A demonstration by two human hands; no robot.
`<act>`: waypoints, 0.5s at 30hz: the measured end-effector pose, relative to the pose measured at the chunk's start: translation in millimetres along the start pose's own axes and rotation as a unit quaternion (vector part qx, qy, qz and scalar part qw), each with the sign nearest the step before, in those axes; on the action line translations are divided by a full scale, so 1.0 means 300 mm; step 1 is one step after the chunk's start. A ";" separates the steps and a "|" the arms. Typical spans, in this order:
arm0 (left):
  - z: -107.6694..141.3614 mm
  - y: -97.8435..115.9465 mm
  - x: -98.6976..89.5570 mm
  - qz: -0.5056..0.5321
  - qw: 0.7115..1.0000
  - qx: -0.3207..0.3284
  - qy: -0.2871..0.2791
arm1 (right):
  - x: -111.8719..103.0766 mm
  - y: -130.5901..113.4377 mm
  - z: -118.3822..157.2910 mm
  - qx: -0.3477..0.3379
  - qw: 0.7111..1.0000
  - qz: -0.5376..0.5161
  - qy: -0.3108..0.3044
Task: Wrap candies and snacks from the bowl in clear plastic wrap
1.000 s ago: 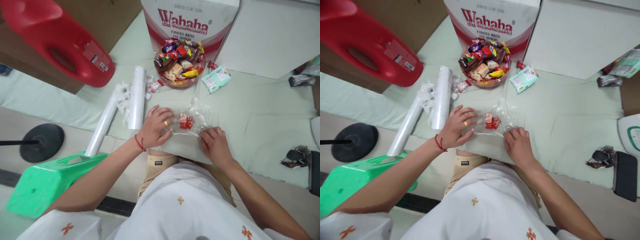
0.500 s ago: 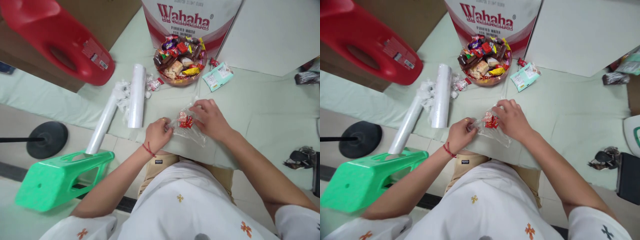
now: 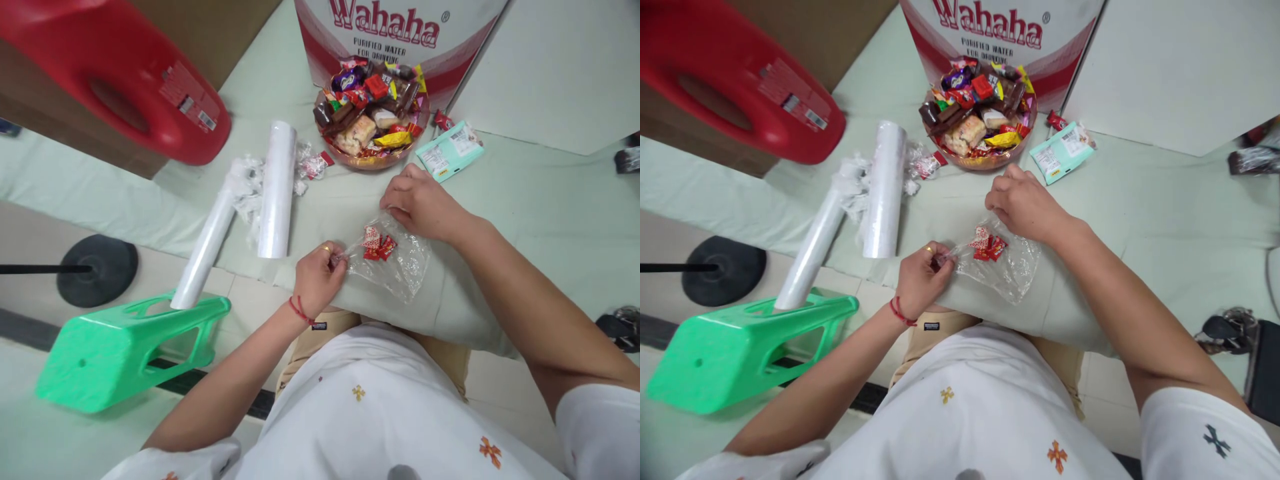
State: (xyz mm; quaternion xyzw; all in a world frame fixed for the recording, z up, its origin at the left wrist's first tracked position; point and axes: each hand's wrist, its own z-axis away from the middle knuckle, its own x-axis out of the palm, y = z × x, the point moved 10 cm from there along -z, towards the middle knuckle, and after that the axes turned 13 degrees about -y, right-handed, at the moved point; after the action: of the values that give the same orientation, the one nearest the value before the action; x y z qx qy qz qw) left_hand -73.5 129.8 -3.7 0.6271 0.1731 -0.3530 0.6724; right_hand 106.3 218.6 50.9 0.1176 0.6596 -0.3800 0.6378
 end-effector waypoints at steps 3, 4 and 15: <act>0.009 0.012 -0.013 0.021 0.999 0.016 0.022 | 0.008 -0.042 0.017 -0.061 0.995 -0.065 -0.035; 0.012 0.015 -0.017 0.027 0.999 0.020 0.030 | 0.018 -0.052 0.021 -0.067 0.994 -0.067 -0.048; 0.035 0.037 -0.020 0.030 0.997 0.042 0.053 | 0.026 -0.041 -0.020 -0.014 0.996 0.087 -0.036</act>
State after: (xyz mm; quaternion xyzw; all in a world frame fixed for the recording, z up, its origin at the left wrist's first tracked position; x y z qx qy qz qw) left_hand -72.1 120.7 10.1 0.6777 0.1745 -0.3055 0.6457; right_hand 92.6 211.4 47.4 0.1518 0.6289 -0.3181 0.6930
